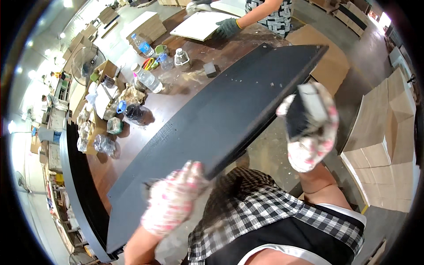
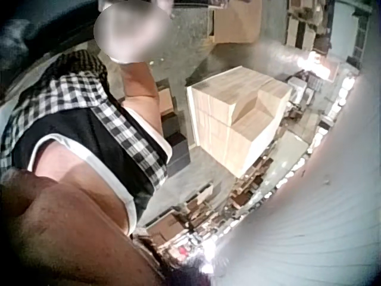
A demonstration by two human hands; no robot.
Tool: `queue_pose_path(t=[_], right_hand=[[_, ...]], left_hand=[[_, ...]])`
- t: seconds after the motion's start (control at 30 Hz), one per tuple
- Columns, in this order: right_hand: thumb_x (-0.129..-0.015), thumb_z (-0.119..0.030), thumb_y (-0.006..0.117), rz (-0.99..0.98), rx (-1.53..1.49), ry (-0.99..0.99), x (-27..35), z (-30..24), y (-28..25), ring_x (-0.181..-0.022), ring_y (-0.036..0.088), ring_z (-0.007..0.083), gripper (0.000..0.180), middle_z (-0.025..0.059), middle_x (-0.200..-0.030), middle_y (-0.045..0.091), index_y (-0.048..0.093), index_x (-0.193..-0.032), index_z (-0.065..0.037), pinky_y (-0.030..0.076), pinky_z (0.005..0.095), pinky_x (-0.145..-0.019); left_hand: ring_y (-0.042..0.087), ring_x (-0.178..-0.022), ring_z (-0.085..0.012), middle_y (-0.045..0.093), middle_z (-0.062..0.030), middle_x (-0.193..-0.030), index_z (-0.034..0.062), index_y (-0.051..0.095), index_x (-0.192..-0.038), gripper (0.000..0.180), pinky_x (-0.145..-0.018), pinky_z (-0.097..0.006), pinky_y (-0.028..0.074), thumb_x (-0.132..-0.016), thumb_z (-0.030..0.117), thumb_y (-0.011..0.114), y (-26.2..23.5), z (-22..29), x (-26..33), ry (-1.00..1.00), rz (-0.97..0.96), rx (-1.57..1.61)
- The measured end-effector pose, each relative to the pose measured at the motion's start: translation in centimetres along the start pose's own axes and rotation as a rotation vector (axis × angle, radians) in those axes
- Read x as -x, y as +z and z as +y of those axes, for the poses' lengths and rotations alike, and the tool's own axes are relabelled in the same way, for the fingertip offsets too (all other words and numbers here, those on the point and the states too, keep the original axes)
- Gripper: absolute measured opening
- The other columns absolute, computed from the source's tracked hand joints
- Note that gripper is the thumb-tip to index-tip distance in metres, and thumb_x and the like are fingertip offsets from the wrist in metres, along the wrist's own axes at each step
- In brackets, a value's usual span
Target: The person wipes the surface and edges of black furniture boards with a cloth, handling and turning each board individually before moving them to a stack.
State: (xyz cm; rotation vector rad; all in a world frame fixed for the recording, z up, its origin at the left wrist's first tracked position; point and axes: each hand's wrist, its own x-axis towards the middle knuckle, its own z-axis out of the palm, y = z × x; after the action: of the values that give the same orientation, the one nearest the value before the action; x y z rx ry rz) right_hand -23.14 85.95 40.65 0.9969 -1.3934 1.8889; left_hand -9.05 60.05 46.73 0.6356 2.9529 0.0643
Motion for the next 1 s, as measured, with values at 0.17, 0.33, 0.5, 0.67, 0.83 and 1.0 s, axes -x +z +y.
queue_pose_path(t=[0.17, 0.33, 0.5, 0.67, 0.83, 1.0], right_hand=[[-0.093, -0.030, 0.065, 0.251, 0.011, 0.236, 0.3, -1.3, -0.6, -0.107, 0.061, 0.0224, 0.065, 0.0184, -0.136, 0.050, 0.039, -0.142, 0.003, 0.055, 0.0343, -0.088], [-0.093, -0.017, 0.064, 0.416, 0.028, 0.376, 1.5, -1.6, -1.0, -0.096, 0.061, 0.0136, 0.055, 0.0105, -0.128, 0.058, 0.043, -0.141, 0.001, 0.054, 0.0324, -0.088], [-0.092, -0.005, 0.057, 0.442, 0.298, 0.491, 3.6, -3.2, -2.4, -0.092, 0.060, 0.0124, 0.045, 0.0073, -0.118, 0.061, 0.051, -0.137, -0.002, 0.049, 0.0254, -0.075], [-0.092, -0.003, 0.058, 0.536, 0.427, 0.559, 5.5, -4.6, -2.1, -0.088, 0.061, 0.0124, 0.045, 0.0074, -0.114, 0.062, 0.051, -0.136, -0.001, 0.050, 0.0255, -0.076], [-0.093, -0.002, 0.059, 0.461, 0.426, 0.684, 8.3, -4.1, -2.0, -0.091, 0.059, 0.0090, 0.045, 0.0049, -0.118, 0.061, 0.050, -0.137, -0.002, 0.050, 0.0243, -0.080], [-0.091, 0.005, 0.059, 0.394, 0.515, 0.831, 10.0, -2.7, -2.0, -0.095, 0.058, 0.0090, 0.043, 0.0036, -0.116, 0.061, 0.054, -0.132, -0.003, 0.049, 0.0239, -0.084]], left_hand=[[0.066, -0.080, -0.0115, 0.070, -0.0062, -0.087, 0.0006, 0.065, -0.111, 0.040, -0.075, -0.028, 0.054, -0.072, -0.006, 0.060, -8.3, -9.9, -2.4, -0.319, -0.092, 0.567], [0.067, -0.092, -0.0236, 0.070, -0.0117, -0.098, 0.0077, 0.061, -0.124, 0.050, -0.083, -0.035, 0.051, -0.078, 0.019, 0.077, -3.7, -18.1, -7.2, -0.515, 0.191, 0.243], [0.068, -0.084, -0.0351, 0.071, -0.0156, -0.090, 0.0119, 0.071, -0.103, 0.042, -0.075, -0.042, 0.053, -0.083, 0.049, 0.066, 3.2, -24.9, -11.9, -0.462, 0.318, -0.079], [0.067, -0.082, -0.0366, 0.070, -0.0174, -0.087, 0.0100, 0.071, -0.106, 0.037, -0.073, -0.044, 0.052, -0.090, 0.042, 0.060, 9.6, -24.1, -12.4, -0.403, 0.135, 0.300], [0.067, -0.080, -0.0380, 0.068, -0.0206, -0.086, 0.0072, 0.071, -0.096, 0.035, -0.070, -0.043, 0.052, -0.090, 0.040, 0.061, 15.0, -22.8, -11.3, -0.391, 0.120, 0.235], [0.066, -0.069, -0.0285, 0.068, -0.0128, -0.080, 0.0065, 0.066, -0.090, 0.017, -0.065, -0.035, 0.052, -0.091, 0.023, 0.065, 12.0, -20.7, -11.0, -0.271, 0.621, 0.231]])
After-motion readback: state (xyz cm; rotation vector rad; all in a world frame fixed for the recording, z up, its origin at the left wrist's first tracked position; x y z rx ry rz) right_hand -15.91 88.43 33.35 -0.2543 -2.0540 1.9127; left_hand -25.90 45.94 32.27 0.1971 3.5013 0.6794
